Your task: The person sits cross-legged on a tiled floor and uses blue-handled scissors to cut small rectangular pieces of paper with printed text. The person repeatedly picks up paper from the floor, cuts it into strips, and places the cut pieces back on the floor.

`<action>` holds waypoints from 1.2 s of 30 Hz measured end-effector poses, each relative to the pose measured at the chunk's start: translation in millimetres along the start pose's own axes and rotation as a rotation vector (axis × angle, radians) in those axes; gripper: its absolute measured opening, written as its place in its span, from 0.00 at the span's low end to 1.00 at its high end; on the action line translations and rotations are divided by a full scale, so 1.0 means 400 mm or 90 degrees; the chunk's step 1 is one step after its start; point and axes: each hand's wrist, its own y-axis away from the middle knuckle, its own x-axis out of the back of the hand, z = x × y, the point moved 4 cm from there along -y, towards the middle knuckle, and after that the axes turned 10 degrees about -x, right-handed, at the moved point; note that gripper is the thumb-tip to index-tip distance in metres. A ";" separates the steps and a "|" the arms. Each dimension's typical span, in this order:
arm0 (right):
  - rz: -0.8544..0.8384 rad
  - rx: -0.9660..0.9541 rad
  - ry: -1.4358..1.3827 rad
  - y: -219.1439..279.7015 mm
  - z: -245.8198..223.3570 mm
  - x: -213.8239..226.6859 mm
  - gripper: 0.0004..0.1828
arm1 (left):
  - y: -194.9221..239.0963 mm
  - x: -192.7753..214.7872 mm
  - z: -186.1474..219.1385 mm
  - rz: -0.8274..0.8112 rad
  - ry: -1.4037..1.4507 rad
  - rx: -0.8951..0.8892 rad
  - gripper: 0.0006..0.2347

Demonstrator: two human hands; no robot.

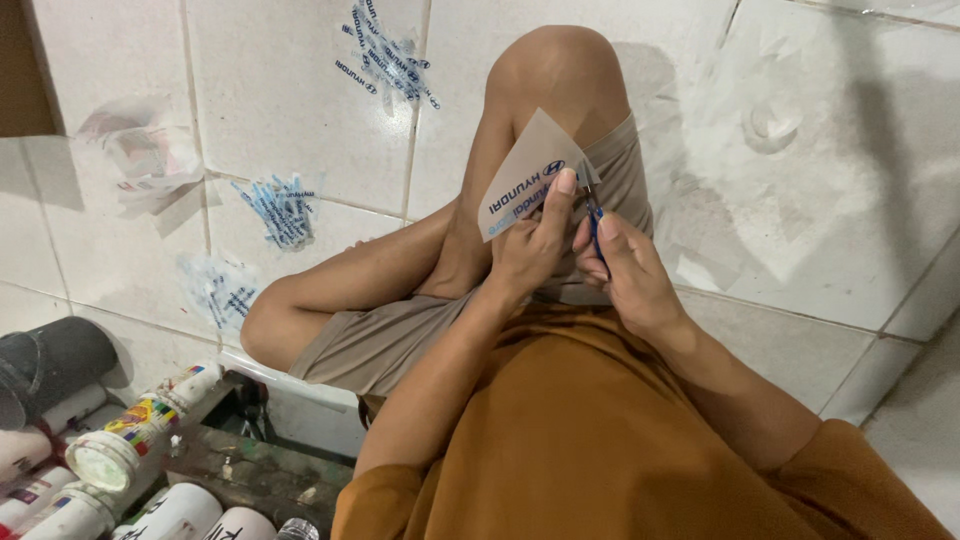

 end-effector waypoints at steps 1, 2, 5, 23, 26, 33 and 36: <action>0.001 0.000 0.000 -0.001 0.000 0.000 0.28 | -0.004 -0.002 -0.002 -0.001 0.000 0.000 0.22; 0.000 0.002 0.000 -0.001 0.000 0.000 0.28 | -0.007 -0.002 0.000 0.003 -0.013 -0.021 0.20; -0.002 0.004 -0.004 0.004 -0.002 -0.001 0.27 | -0.010 -0.003 0.006 0.003 -0.023 -0.031 0.19; 0.085 0.018 -0.078 0.028 0.017 0.039 0.25 | -0.013 -0.064 0.044 -0.133 -0.034 0.122 0.22; 0.123 0.018 -0.127 0.039 0.036 0.071 0.26 | -0.027 -0.087 0.048 -0.210 -0.015 0.167 0.23; 0.220 -0.031 -0.202 0.082 0.028 0.062 0.25 | -0.046 -0.097 0.105 -0.338 0.231 0.095 0.24; 0.240 -0.028 -0.244 0.093 0.001 0.042 0.25 | -0.064 -0.065 0.192 -0.396 0.304 0.048 0.18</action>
